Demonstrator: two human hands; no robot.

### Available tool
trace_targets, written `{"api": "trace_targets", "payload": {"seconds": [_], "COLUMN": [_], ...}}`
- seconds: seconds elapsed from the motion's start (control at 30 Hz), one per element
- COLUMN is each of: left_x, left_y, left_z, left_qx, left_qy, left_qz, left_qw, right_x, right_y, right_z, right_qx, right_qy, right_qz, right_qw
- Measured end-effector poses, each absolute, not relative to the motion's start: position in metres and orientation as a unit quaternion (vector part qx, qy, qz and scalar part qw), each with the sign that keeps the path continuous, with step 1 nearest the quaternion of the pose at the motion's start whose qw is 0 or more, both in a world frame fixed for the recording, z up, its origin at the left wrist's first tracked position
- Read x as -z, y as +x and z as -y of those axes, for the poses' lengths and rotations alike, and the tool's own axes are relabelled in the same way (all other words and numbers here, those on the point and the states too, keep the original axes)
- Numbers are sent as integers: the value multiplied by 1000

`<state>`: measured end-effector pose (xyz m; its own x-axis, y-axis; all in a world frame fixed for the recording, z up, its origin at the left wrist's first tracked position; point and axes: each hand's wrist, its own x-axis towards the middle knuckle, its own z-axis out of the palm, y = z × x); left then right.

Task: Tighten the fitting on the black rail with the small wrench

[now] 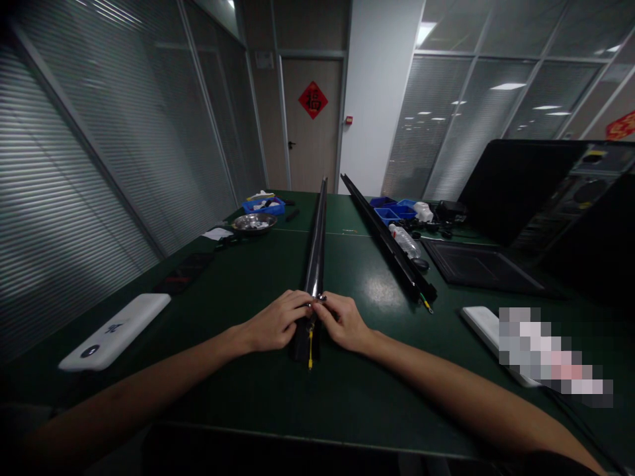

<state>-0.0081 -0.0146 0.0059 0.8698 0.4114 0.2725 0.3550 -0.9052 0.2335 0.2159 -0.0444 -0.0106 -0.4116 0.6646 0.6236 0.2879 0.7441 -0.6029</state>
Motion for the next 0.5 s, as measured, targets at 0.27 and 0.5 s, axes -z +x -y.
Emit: {"api": "trace_targets", "payload": {"seconds": [0.27,0.5], "left_x": [-8,-6], "left_y": [-7,-7], "left_z": [15,15], "left_qx": [-159,-161], "left_qy": [963,964], "left_qz": [-199,-195], "left_qw": [86,84], "right_x": [12,12], "right_y": [217,216], "right_z": [42,44], "right_qx": [-225,-195], "right_qy": [-275,-302], "right_qz": [820,811], "right_qw": [449,462]}}
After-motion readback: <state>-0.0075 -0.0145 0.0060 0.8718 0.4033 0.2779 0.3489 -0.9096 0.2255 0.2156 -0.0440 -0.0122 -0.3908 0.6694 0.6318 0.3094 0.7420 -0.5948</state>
